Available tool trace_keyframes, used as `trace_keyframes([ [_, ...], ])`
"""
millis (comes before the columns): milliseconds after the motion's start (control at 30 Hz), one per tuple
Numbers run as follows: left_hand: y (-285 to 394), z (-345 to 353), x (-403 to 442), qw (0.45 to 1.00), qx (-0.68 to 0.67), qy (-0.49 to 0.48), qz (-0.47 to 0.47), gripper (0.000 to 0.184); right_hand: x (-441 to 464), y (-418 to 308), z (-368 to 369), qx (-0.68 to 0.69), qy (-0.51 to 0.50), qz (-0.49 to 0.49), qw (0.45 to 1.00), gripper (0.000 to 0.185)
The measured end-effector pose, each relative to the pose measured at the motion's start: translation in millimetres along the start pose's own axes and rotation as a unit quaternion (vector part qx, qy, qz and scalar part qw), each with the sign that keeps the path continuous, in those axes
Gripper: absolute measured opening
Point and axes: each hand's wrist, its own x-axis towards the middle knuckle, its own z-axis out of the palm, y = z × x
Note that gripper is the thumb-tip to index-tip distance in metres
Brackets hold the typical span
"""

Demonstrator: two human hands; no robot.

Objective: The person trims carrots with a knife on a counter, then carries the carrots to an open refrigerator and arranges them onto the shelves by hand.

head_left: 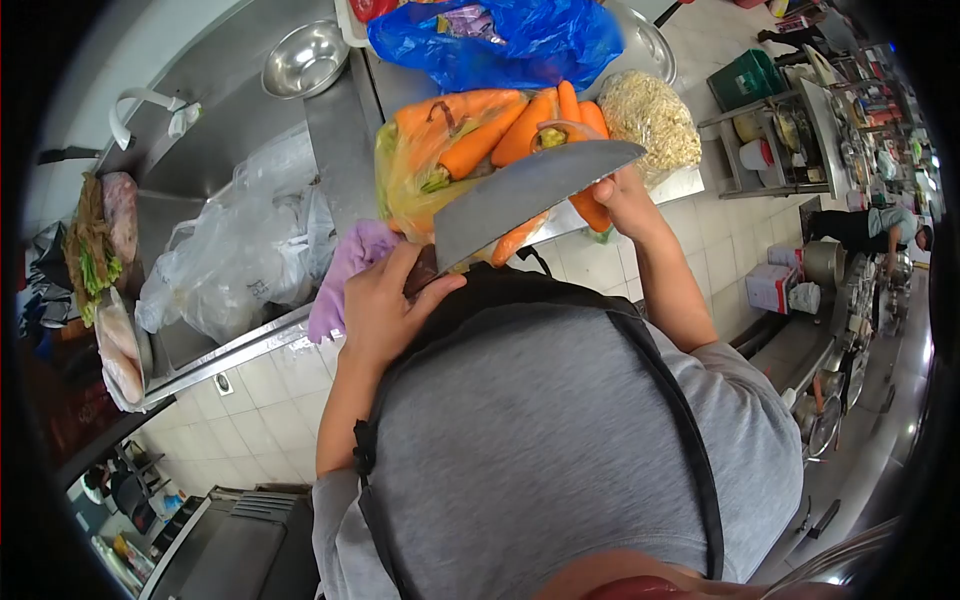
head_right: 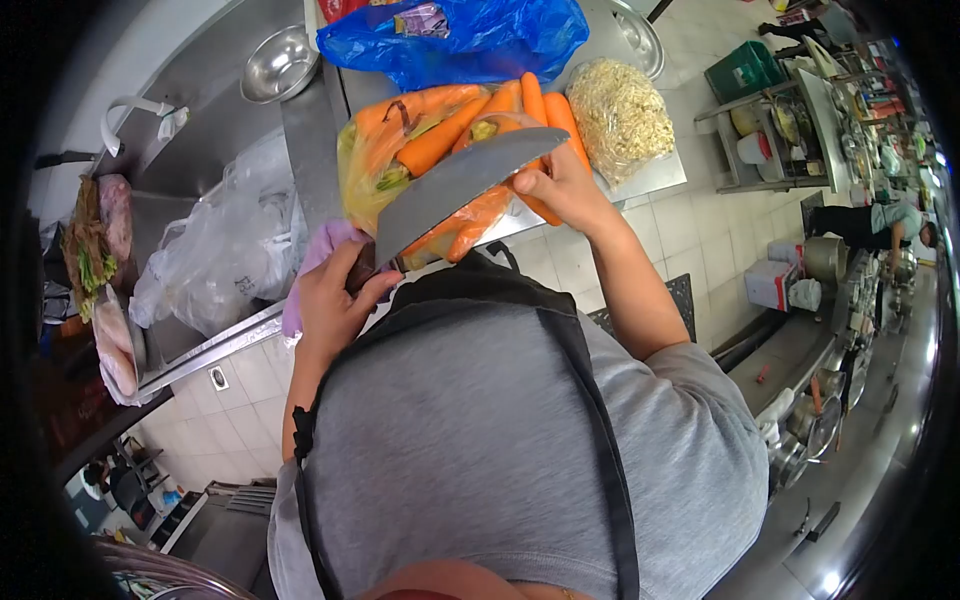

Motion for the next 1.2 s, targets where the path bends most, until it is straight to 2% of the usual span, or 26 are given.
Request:
trace_keyframes([
  [100,2,3,-1,0.999,0.047,-0.016,0.004,0.047,-4,6,-1,-0.010,0.016,-0.008,1.000,0.093],
  [167,3,5,-2,0.996,0.080,-0.037,-0.006,0.047,-5,13,-3,-0.093,0.048,-0.027,0.994,0.085],
  [267,0,9,-4,0.998,0.059,-0.023,0.004,0.042,-6,16,5,-0.086,0.075,-0.008,0.993,0.077],
  [333,-2,9,-6,0.993,0.095,-0.072,-0.013,0.045,-7,24,5,-0.089,0.077,0.002,0.993,0.075],
  [400,-1,13,-8,0.993,0.096,-0.072,-0.024,0.046,-7,34,6,-0.093,0.080,0.010,0.992,0.073],
  [600,-10,22,-12,0.992,0.107,-0.058,-0.042,0.045,-7,51,17,-0.086,0.135,-0.010,0.987,0.062],
  [667,-18,26,-12,0.992,0.107,-0.047,-0.049,0.045,-11,45,24,0.070,0.105,0.080,0.989,0.051],
  [700,-27,28,-12,0.991,0.102,-0.049,-0.072,0.045,-13,48,26,0.071,0.105,0.081,0.989,0.051],
  [767,-30,29,-9,0.990,0.096,-0.053,-0.091,0.044,-16,56,27,-0.016,0.078,0.098,0.992,0.041],
  [833,-26,27,-7,0.992,0.050,-0.027,-0.111,0.044,-16,47,17,-0.004,0.089,0.085,0.992,0.039],
  [867,-25,26,-5,0.992,0.050,-0.029,-0.113,0.044,-12,35,10,0.012,0.145,0.103,0.984,0.043],
  [900,-26,24,-3,0.986,-0.010,-0.030,-0.164,0.043,-12,28,3,0.027,0.202,0.121,0.972,0.049],
  [933,-26,24,2,0.974,-0.070,-0.031,-0.213,0.043,-13,30,-8,0.027,0.203,0.123,0.971,0.049],
  [1000,-27,26,12,0.978,-0.069,0.001,-0.197,0.042,-10,38,-31,-0.073,0.257,0.075,0.961,0.064],
  [1033,-28,26,19,0.980,-0.064,0.035,-0.183,0.042,-7,47,-36,-0.075,0.255,0.074,0.961,0.064],
  [1100,-29,26,37,0.979,-0.055,0.039,-0.194,0.046,-5,73,-42,-0.153,0.249,-0.020,0.956,0.083],
  [1133,-32,28,46,0.978,-0.030,0.046,-0.201,0.050,-7,77,-51,-0.389,0.191,-0.005,0.901,0.097],
  [1167,-35,30,57,0.977,-0.005,0.054,-0.207,0.053,-4,83,-46,-0.388,0.190,-0.006,0.902,0.097],
  [1200,-39,33,68,0.977,-0.004,0.055,-0.207,0.053,-1,89,-35,-0.507,0.184,-0.039,0.841,0.097],
])
